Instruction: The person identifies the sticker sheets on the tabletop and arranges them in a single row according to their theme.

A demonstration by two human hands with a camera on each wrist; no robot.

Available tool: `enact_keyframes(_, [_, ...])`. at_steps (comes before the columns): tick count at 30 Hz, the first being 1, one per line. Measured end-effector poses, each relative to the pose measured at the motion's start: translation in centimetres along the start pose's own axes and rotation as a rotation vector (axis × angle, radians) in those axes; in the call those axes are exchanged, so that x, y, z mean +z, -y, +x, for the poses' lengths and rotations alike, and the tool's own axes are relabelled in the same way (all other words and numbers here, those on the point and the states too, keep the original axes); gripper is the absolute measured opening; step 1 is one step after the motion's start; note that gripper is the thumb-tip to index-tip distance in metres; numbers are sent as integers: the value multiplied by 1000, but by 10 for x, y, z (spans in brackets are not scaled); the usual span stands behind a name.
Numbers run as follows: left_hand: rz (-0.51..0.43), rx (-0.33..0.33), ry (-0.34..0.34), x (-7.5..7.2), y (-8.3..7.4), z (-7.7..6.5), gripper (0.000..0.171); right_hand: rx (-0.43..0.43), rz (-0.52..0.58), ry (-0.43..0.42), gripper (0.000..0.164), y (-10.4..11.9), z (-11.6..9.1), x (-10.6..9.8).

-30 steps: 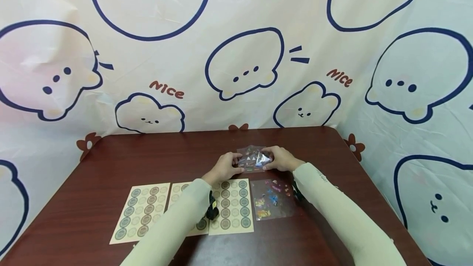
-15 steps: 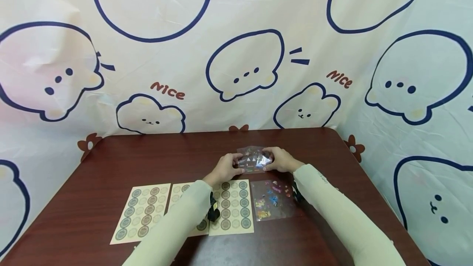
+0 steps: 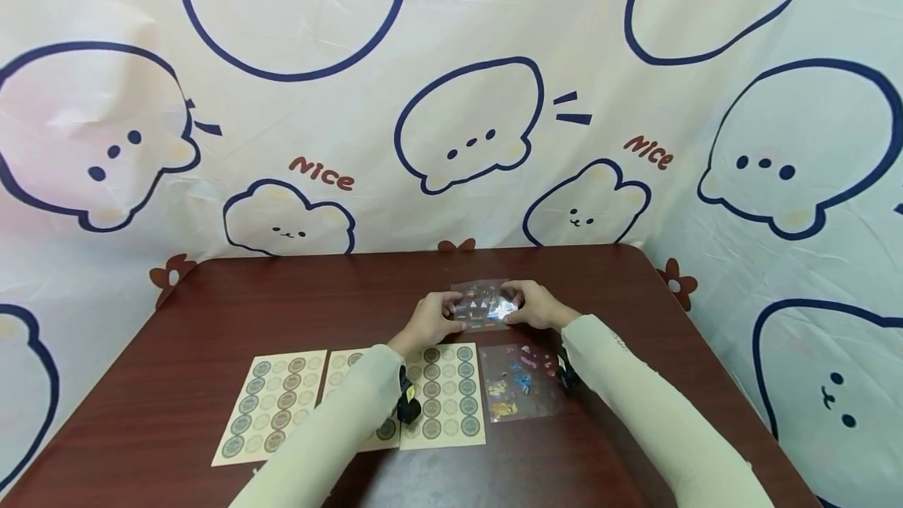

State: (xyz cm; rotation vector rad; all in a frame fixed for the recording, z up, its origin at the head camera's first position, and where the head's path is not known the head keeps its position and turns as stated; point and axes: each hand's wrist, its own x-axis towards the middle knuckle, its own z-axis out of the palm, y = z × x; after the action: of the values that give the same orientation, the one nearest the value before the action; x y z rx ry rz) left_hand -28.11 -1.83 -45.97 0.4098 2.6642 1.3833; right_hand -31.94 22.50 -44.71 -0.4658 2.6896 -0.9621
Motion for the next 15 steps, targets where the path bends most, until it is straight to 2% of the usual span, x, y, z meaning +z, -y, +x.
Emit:
enact_keyframes(5, [-40,8,1,-2,-1,1,58,3,18,-18,64,1,0,-1])
enact_keyframes(15, [-61,12,-10,-2,-1,-3,55,14,33,-27,62,3,-4,-2])
